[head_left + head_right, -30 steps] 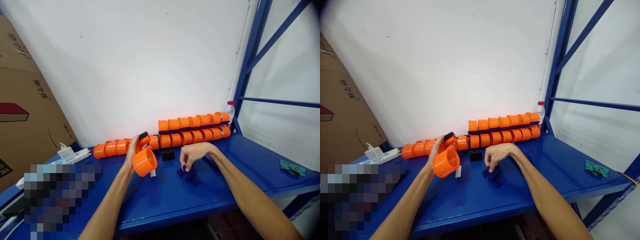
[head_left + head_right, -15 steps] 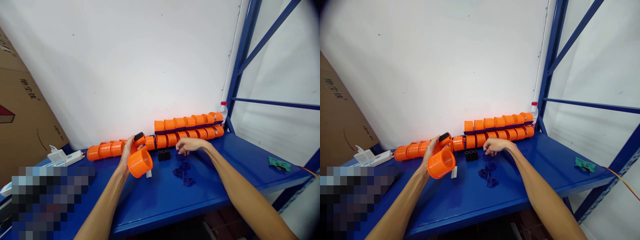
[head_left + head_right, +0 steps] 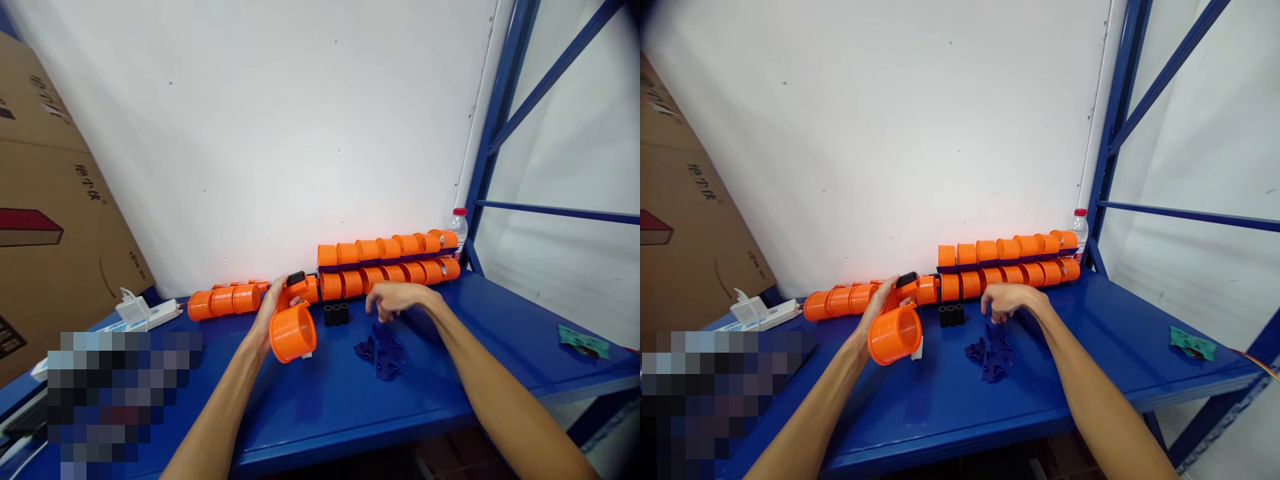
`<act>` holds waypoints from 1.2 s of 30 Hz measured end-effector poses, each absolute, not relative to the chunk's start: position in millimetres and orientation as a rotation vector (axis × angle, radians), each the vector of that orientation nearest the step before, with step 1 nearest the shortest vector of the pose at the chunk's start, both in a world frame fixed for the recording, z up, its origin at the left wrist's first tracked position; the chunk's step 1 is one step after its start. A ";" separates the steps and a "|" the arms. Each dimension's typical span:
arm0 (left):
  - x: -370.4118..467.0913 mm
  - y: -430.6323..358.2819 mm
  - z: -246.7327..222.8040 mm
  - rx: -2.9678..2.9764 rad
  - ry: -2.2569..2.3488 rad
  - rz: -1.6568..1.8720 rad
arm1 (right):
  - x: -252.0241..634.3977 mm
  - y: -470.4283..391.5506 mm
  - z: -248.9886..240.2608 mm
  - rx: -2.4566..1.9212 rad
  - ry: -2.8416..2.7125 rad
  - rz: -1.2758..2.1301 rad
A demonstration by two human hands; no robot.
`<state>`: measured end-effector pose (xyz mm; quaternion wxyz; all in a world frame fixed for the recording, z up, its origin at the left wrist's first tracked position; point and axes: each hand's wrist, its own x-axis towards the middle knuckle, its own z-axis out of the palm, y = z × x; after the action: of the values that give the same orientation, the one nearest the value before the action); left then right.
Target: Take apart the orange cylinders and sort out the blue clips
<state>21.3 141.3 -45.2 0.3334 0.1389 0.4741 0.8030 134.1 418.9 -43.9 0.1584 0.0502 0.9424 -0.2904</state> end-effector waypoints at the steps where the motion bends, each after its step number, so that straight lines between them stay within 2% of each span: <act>1: 23.9 142.0 -45.0 0.370 1.270 2.072 | 134.3 412.8 -40.8 0.135 2.869 -0.850; 5: 32.2 149.2 -46.6 0.481 1.385 2.000 | 131.8 368.8 -36.1 -0.130 3.551 -1.157; 7: 33.5 153.7 -49.4 0.544 1.461 1.999 | 129.9 345.5 -39.5 -0.362 3.598 -1.315; 10: 32.5 158.2 -55.4 0.654 1.570 1.963 | 127.0 325.3 -47.7 -0.533 3.588 -1.275; 18: 28.0 161.4 -67.0 0.736 1.642 1.929 | 120.6 329.2 -55.2 -0.445 3.626 -1.153; 21: 30.4 159.8 -61.0 0.679 1.584 1.993 | 123.0 336.7 -47.8 -0.432 3.646 -1.261; 24: 31.0 154.0 -51.0 0.529 1.490 2.134 | 128.7 356.6 -37.3 -0.122 3.621 -1.414; 28: 28.6 145.2 -40.6 0.295 1.339 2.244 | 133.6 391.8 -33.7 0.218 3.523 -1.136; 32: 28.4 143.6 -36.5 0.234 1.304 2.275 | 130.1 405.9 -44.3 0.139 3.291 -0.740; 36: 27.7 144.0 -37.5 0.250 1.320 2.274 | 124.9 398.8 -52.0 0.011 3.117 -0.678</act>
<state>27.7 144.0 -37.5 0.2476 0.0917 0.4844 0.8341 124.9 398.8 -52.0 -0.0241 0.0036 0.9769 -0.2124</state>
